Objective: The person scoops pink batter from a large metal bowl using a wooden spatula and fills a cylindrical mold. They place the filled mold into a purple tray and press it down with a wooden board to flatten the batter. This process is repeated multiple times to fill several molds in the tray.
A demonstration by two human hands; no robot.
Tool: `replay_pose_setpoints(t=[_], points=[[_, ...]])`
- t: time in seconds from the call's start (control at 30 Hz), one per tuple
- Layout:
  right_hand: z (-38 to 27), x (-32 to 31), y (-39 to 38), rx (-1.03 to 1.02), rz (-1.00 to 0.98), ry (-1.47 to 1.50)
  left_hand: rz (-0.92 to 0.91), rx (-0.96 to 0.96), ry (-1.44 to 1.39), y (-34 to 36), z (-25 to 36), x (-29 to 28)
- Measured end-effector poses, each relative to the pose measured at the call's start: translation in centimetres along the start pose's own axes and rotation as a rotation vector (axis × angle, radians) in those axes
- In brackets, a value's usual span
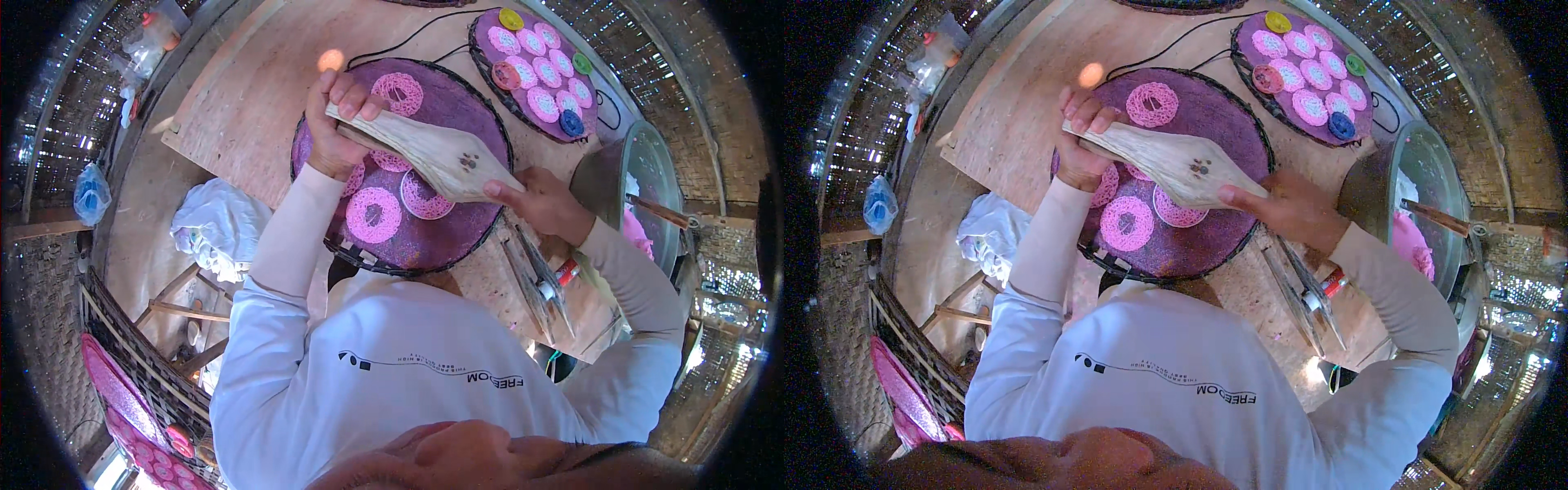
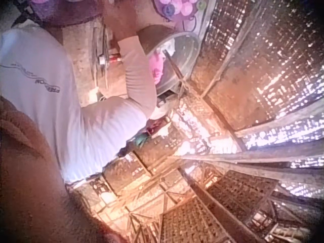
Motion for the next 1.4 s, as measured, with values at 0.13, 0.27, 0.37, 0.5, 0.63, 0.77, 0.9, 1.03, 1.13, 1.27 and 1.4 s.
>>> replay_pose_setpoints(t=[0.13, 0.27, 0.37, 0.5, 0.63, 0.77, 0.9, 1.03, 1.13, 1.27, 1.4], points=[[-0.4, 1.4, 0.7, -0.068, -0.003, -0.025, -0.012, 0.025, 0.176, -0.7, 2.0, -0.6], [-1.6, 1.6, 0.0, -0.002, -0.089, -0.030, 0.192, 0.058, 0.132, -2.8, 1.4, -0.4], [-0.1, 1.5, -0.4, 0.067, -0.140, 0.008, 0.250, 0.034, 0.056, -3.2, 0.1, -0.8], [1.5, 0.2, -1.5, 0.121, -0.078, 0.106, 0.166, -0.021, 0.060, -1.8, -1.1, -1.4], [1.7, -1.4, -3.1, 0.038, -0.019, 0.311, -0.020, -0.146, 0.309, -1.4, -0.9, 1.8], [0.3, -0.9, -4.1, -0.063, 0.032, 0.593, -0.344, -0.054, 1.708, -2.0, -2.4, 2.9], [-0.8, 1.4, -1.9, -0.149, -0.242, 1.209, -0.228, 0.278, 1.735, -2.9, -4.8, 7.0], [2.6, 7.5, 2.8, -0.506, 0.396, 0.763, 0.111, 0.249, 1.591, -3.9, -2.5, 8.1], [0.7, 9.4, 2.3, -0.637, 0.521, 0.012, 0.368, 0.151, 1.383, -5.8, -0.9, 7.9], [0.6, 11.8, 2.9, -0.545, 0.513, -0.072, 0.384, 0.319, 1.395, -7.3, 0.6, 7.4], [1.1, 11.9, 3.5, -0.586, 0.542, -0.111, 0.381, 0.399, 1.431, -8.2, 1.0, 7.6]])
Point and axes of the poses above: each hand's wrist, its own y-axis towards the middle knuckle, its own x-axis out of the palm, z = x × y, the point moved 2 cm from there along y, towards the middle knuckle, and after that the axes turned 5 degrees about z, right-handed, at the moved point
